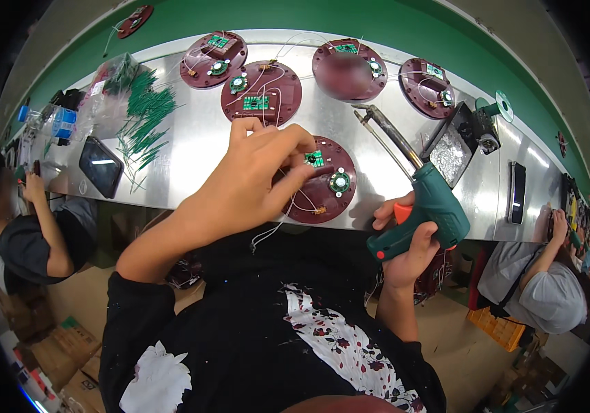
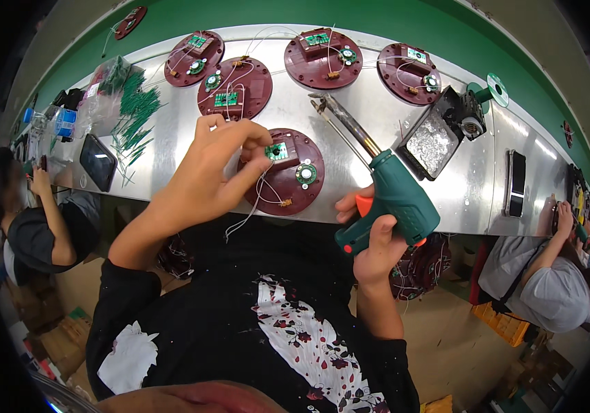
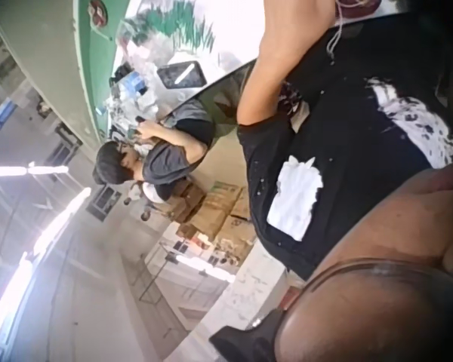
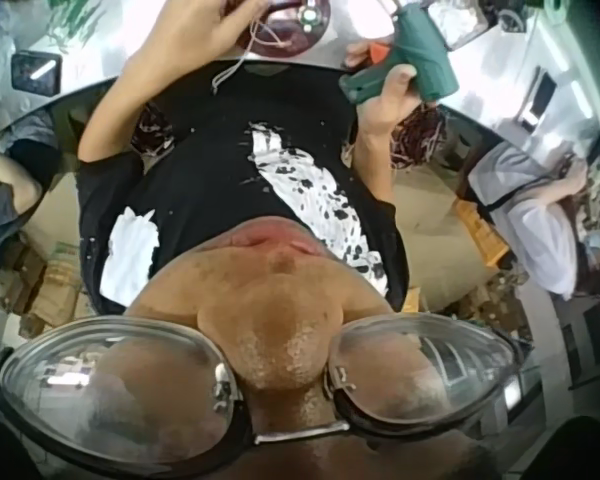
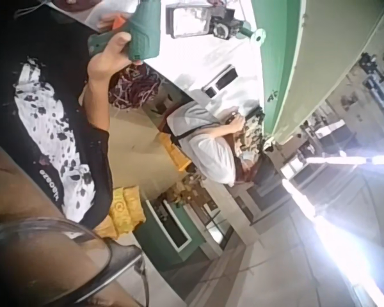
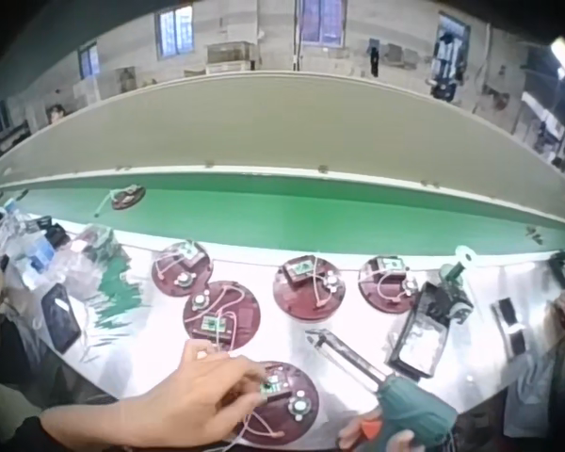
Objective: Soldering components onto circular circuit boards on an industrial assembly line.
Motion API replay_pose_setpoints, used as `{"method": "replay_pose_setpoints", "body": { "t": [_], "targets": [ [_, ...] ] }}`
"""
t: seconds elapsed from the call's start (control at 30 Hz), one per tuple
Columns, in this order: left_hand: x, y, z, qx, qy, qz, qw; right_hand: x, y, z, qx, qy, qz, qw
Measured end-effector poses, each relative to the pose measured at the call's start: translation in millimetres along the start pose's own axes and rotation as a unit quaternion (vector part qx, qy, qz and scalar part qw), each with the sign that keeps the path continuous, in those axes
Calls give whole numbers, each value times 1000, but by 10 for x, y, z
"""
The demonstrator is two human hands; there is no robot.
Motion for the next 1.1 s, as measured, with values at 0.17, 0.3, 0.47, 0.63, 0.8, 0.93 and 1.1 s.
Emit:
{"method": "replay_pose_setpoints", "body": {
  "t": [0.17, 0.3, 0.47, 0.63, 0.8, 0.93, 1.1],
  "targets": [
    [142, -17, -48, -49, -114, -86, 989, -7, -27, 80, -6, 12, 25, 1000],
    [312, 15, -100, -92, -187, -84, 974, -36, -56, 113, -6, 10, 56, 998],
    [354, 29, -108, -106, -223, -79, 966, 11, -89, 149, 0, 15, 86, 996],
    [333, -30, -20, -82, -238, -39, 967, 66, -139, 157, 33, 7, 87, 996],
    [369, -61, -16, -99, -245, -44, 964, 171, -147, 190, 24, 27, 88, 995],
    [433, -24, -26, -151, -240, -90, 955, 206, -175, 137, 57, 24, 104, 993],
    [514, 5, -48, -175, -222, -202, 938, 128, -165, -29, 84, 22, 125, 988]
  ]
}}
Point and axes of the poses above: each hand's wrist, its own z-axis towards the middle knuckle, its own x-axis out of the palm, y = z × x, the point moved 4 cm from there along z, towards the middle knuckle, and after that the axes turned 7 degrees about z, right-handed, at the moved point
